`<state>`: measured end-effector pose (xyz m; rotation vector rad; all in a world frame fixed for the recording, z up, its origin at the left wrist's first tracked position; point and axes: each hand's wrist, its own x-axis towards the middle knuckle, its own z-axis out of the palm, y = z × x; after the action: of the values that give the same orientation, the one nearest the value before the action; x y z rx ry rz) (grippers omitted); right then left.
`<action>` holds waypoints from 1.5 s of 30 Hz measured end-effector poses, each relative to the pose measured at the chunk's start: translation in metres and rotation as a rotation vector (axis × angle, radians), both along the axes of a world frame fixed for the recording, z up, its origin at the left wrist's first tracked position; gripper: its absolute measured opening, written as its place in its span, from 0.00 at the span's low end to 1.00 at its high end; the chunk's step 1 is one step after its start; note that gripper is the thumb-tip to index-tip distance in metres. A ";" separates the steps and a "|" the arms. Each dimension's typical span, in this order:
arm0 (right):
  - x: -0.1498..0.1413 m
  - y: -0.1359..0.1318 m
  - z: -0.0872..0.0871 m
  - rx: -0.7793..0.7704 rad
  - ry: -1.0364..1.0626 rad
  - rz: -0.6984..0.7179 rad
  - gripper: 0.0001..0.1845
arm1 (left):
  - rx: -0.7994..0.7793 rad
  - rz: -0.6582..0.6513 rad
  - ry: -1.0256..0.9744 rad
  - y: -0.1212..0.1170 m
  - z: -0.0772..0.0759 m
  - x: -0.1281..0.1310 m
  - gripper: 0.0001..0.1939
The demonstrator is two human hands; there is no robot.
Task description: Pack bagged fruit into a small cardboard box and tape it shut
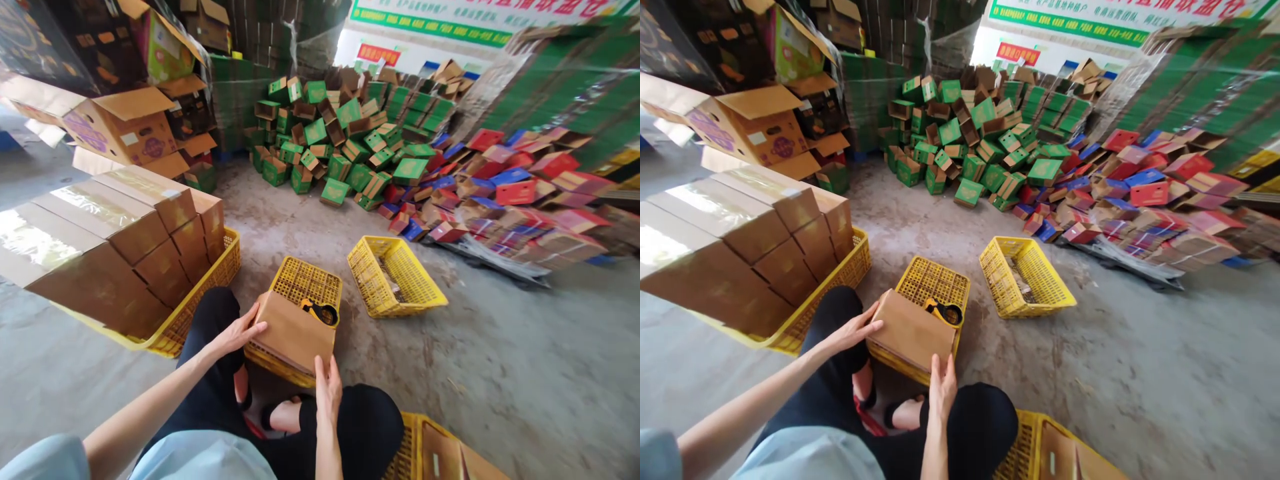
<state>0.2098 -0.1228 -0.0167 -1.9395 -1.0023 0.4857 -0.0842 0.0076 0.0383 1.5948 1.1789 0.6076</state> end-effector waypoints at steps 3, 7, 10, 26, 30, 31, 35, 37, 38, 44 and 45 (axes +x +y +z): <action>0.009 -0.013 0.002 -0.101 -0.073 -0.056 0.53 | -0.048 0.037 0.011 -0.004 -0.033 0.023 0.43; -0.005 -0.021 -0.007 -0.092 -0.218 0.030 0.52 | -0.081 0.110 0.082 -0.020 -0.067 0.036 0.39; -0.019 -0.019 -0.013 -0.115 -0.348 0.007 0.51 | -0.030 0.123 0.058 -0.034 -0.079 0.032 0.40; -0.111 0.052 0.001 -0.175 -0.506 0.466 0.44 | -0.058 -0.007 -0.259 -0.029 -0.097 0.008 0.46; -0.136 0.072 0.006 -0.165 -0.528 0.598 0.41 | -0.050 -0.017 -0.283 -0.025 -0.098 0.008 0.44; -0.142 0.076 0.007 -0.161 -0.540 0.627 0.40 | -0.037 -0.019 -0.287 -0.025 -0.098 0.008 0.42; -0.160 0.084 0.010 -0.146 -0.599 0.712 0.34 | -0.003 0.017 -0.330 -0.027 -0.096 0.010 0.36; -0.163 0.080 0.010 -0.137 -0.619 0.732 0.33 | 0.002 0.033 -0.340 -0.029 -0.097 0.010 0.36; -0.162 0.076 0.010 -0.132 -0.624 0.738 0.34 | 0.004 0.037 -0.338 -0.031 -0.099 0.010 0.37; -0.132 0.026 0.006 -0.087 -0.673 0.692 0.34 | 0.102 0.021 -0.176 -0.042 -0.111 0.009 0.38; -0.122 0.016 0.004 -0.093 -0.688 0.666 0.34 | 0.157 0.007 -0.120 -0.045 -0.112 0.009 0.37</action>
<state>0.0875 -0.1068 -0.0128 -1.8499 -2.1272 0.2090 -0.0754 -0.0370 -0.0741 1.6615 1.0691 0.8064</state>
